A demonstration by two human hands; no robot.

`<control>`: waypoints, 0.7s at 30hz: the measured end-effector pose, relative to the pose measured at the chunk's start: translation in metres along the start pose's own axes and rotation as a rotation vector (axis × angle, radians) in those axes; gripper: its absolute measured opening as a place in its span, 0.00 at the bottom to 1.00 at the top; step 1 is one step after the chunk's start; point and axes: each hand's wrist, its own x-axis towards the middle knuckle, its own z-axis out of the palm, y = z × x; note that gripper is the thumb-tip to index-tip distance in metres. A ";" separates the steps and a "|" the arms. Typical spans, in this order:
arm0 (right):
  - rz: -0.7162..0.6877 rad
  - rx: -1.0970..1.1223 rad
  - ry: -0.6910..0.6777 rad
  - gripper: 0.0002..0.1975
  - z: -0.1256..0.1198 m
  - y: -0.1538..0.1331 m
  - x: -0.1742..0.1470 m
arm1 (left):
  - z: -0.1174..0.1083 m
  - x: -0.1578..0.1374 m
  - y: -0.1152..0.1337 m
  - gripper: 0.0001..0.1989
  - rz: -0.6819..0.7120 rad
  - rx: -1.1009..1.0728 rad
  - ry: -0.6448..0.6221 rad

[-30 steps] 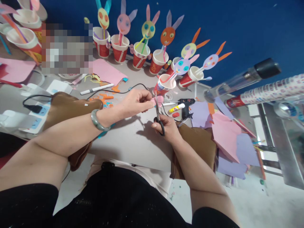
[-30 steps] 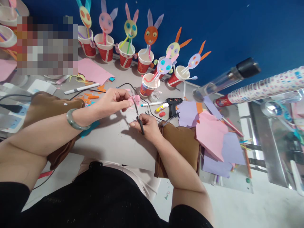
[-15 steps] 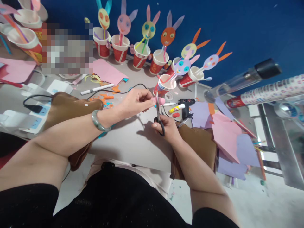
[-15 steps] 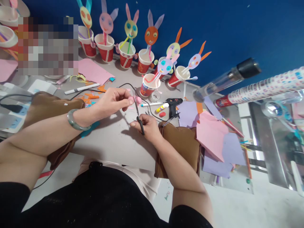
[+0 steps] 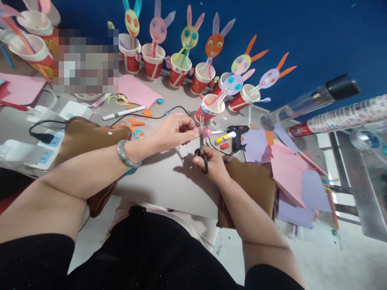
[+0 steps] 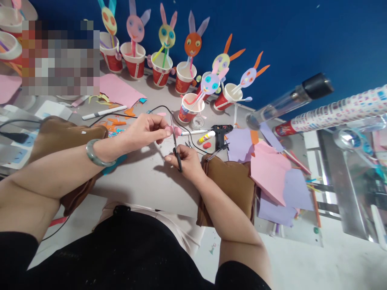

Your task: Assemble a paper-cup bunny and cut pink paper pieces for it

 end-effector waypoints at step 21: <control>-0.005 0.003 -0.008 0.32 -0.001 0.001 -0.002 | -0.001 0.001 0.000 0.10 -0.002 -0.027 0.005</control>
